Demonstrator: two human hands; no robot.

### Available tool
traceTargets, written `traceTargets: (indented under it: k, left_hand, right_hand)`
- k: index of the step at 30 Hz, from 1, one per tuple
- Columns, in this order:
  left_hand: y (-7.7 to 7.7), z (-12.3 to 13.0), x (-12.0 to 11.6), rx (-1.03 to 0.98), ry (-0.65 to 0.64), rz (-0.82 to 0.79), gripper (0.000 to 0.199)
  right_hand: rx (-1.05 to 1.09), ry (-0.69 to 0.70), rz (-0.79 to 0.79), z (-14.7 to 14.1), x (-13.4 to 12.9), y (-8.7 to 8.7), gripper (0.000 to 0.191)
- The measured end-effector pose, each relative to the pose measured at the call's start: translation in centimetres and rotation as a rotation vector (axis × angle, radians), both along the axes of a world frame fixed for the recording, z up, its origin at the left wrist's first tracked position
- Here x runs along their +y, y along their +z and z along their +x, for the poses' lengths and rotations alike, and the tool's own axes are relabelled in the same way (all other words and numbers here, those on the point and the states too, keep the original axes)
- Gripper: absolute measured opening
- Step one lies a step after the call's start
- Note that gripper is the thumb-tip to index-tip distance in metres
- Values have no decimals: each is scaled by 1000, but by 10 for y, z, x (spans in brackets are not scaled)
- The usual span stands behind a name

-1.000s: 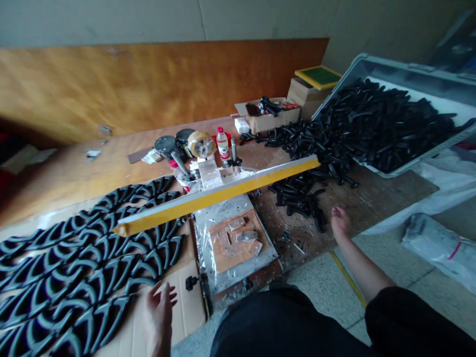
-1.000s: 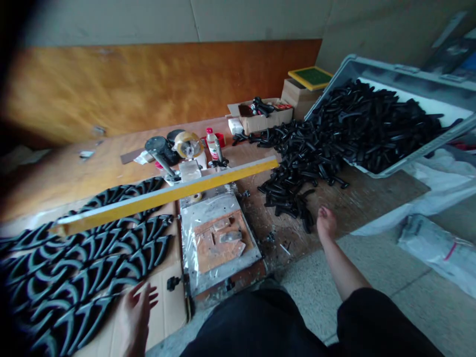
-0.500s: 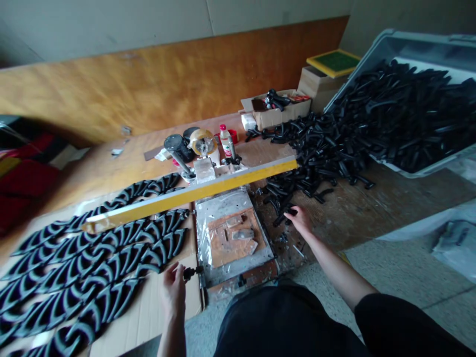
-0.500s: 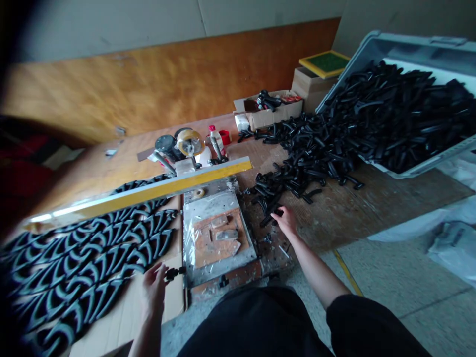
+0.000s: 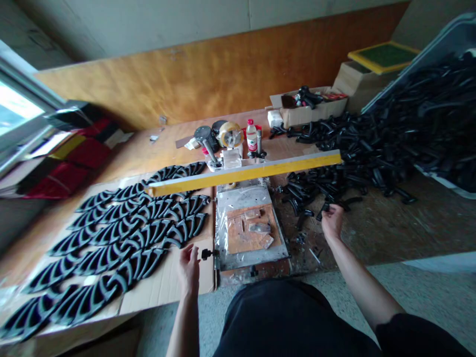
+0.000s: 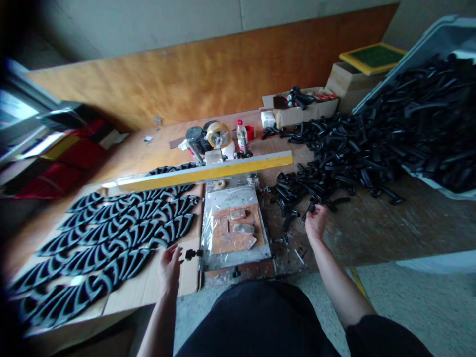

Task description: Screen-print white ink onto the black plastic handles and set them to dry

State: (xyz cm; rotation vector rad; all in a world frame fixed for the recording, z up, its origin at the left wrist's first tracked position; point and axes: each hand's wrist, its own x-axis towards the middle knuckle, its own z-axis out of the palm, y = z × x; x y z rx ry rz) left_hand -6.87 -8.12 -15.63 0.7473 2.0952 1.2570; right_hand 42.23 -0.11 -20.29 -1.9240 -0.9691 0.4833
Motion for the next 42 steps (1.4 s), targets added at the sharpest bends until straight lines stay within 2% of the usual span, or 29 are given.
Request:
traceTargets:
  k: [1,2,4,6,8,11,14,16,18,20,22,24,25,27,29,31,32,35,37,38,42]
  left_hand:
    - [4,2,3,16,-5,16,50]
    - [9,6,7,29,-12,37,48]
    - [25,17,20,46,-39,95,45]
    - [49,32,38,45,-88,183,42]
    - [80,49,58,34,-149,299,40]
    - [133,72,85,0,-241,491,38]
    - [176,88,104,-48,-348,608,41]
    - [192,94,108,-97,-423,597,52]
    - [196,94,102,-129,-460,553,56]
    - [189,90,86,-148,-459,497,58]
    - [169,84,64,-160,-474,385,57]
    - [139,79,42,-183,-510,229,53]
    - [121,78,33,-197,-521,153,53]
    - [85,77,21,-217,-520,44,61]
    - [53,78,17,-188,-501,-17,70]
    - [32,79,19,-126,-489,-55,69]
    - [26,79,21,-104,-488,-68,67]
    - [18,78,24,-69,-504,-92,63]
    - [17,77,24,-57,-516,-99,61]
    - [17,76,24,-51,-519,-102,60]
    - [15,76,22,-26,-523,-117,57]
  right_hand:
    - [-42,59,54,-6,1,8,42]
    - [-96,174,109,-17,1,16,41]
    - [-230,540,216,-50,1,35,39]
    - [-379,910,282,-93,1,53,42]
    - [-543,1141,301,-135,3,66,44]
    - [-768,1264,259,-175,9,77,39]
    - [-904,1262,224,-188,12,77,37]
    - [-946,1230,238,-185,11,76,39]
    - [-962,1178,267,-173,12,77,34]
    - [-958,1049,268,-150,20,82,23]
    - [-941,882,234,-121,34,90,36]
    - [-921,738,195,-96,53,102,38]
    - [-886,689,195,-90,61,109,34]
    - [-772,652,247,-97,76,122,29]
    - [-676,735,328,-127,85,134,46]
    - [-675,884,336,-168,90,143,62]
    - [-700,955,288,-187,91,145,60]
    - [-765,1121,83,-221,87,143,26]
    - [-795,1209,56,-219,75,136,8]
    - [-806,1267,93,-213,67,131,5]
    - [-790,1597,310,-175,36,123,21]
